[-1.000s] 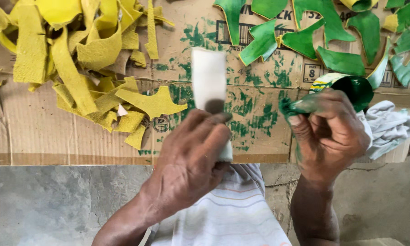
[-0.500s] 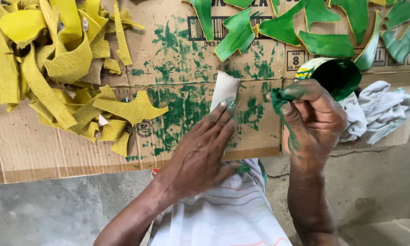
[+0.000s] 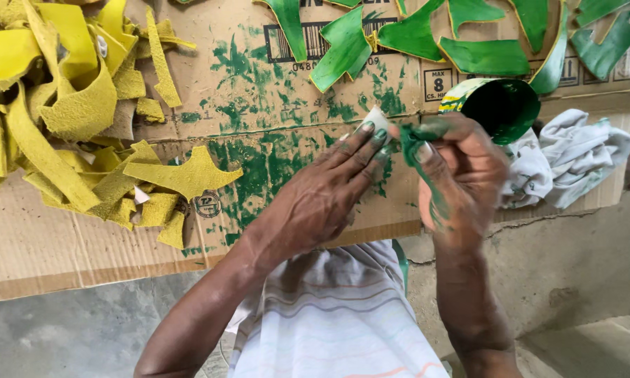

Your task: The person repeatedly picks up yellow sponge pieces from a pile on a cardboard surface, applies green paint using a small brush, and places the painted pieces aside. The process is repeated for multiple sponge pieces throughout the clip.

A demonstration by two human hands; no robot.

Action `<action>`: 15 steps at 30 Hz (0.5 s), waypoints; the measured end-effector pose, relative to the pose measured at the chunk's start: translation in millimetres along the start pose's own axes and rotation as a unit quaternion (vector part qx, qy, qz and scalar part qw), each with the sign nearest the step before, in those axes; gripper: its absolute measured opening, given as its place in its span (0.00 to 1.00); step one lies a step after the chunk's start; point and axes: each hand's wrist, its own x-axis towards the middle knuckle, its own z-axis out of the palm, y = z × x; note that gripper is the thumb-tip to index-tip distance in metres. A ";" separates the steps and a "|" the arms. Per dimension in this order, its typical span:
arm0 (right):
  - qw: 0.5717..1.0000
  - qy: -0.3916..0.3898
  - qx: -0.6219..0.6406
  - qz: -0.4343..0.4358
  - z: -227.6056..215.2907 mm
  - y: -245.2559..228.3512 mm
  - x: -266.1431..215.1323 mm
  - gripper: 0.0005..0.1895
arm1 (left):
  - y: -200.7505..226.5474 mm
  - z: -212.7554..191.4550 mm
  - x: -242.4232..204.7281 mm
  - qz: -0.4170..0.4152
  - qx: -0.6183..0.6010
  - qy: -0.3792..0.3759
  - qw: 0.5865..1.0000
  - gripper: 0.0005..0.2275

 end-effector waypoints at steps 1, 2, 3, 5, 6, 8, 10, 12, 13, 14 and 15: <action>0.999 0.001 0.031 0.011 -0.6 6.2 2.2 0.08 | -0.5 -1.4 -0.3 0.005 0.011 0.003 1.000 0.30; 0.997 0.001 0.066 0.031 -1.3 14.9 7.9 0.09 | -1.4 -2.6 -1.0 0.011 0.021 0.005 1.000 0.30; 0.993 0.002 0.102 0.051 -1.3 22.3 10.8 0.10 | -1.8 -4.3 -4.1 0.006 0.026 0.011 1.000 0.29; 0.991 0.021 0.098 0.085 -1.1 31.9 9.8 0.09 | 0.7 -6.7 -16.3 -0.005 0.034 0.021 0.999 0.26; 0.990 0.030 0.095 0.104 -1.5 35.0 9.0 0.08 | 2.3 -7.2 -22.8 -0.011 0.042 0.015 0.999 0.24; 0.991 0.028 0.077 0.103 -2.1 38.4 8.9 0.07 | 6.8 -9.2 -36.9 -0.025 0.061 0.003 0.998 0.18; 0.994 0.024 0.055 0.096 -1.8 38.9 10.8 0.07 | 10.4 -16.7 -51.3 -0.030 0.058 0.013 0.998 0.18; 0.995 0.015 0.027 0.091 -0.9 38.1 10.3 0.08 | 16.5 -22.7 -64.1 -0.049 0.032 0.013 0.998 0.16; 0.995 0.014 0.037 0.090 -0.1 37.9 10.9 0.08 | 19.7 -25.7 -70.0 -0.064 0.010 0.009 0.998 0.15; 0.995 0.013 0.046 0.090 0.6 37.4 11.5 0.08 | 20.8 -27.8 -74.1 -0.079 -0.012 0.006 0.997 0.15; 0.994 0.012 0.056 0.089 1.0 36.9 11.4 0.08 | 19.0 -28.5 -75.7 -0.091 -0.036 0.011 0.995 0.12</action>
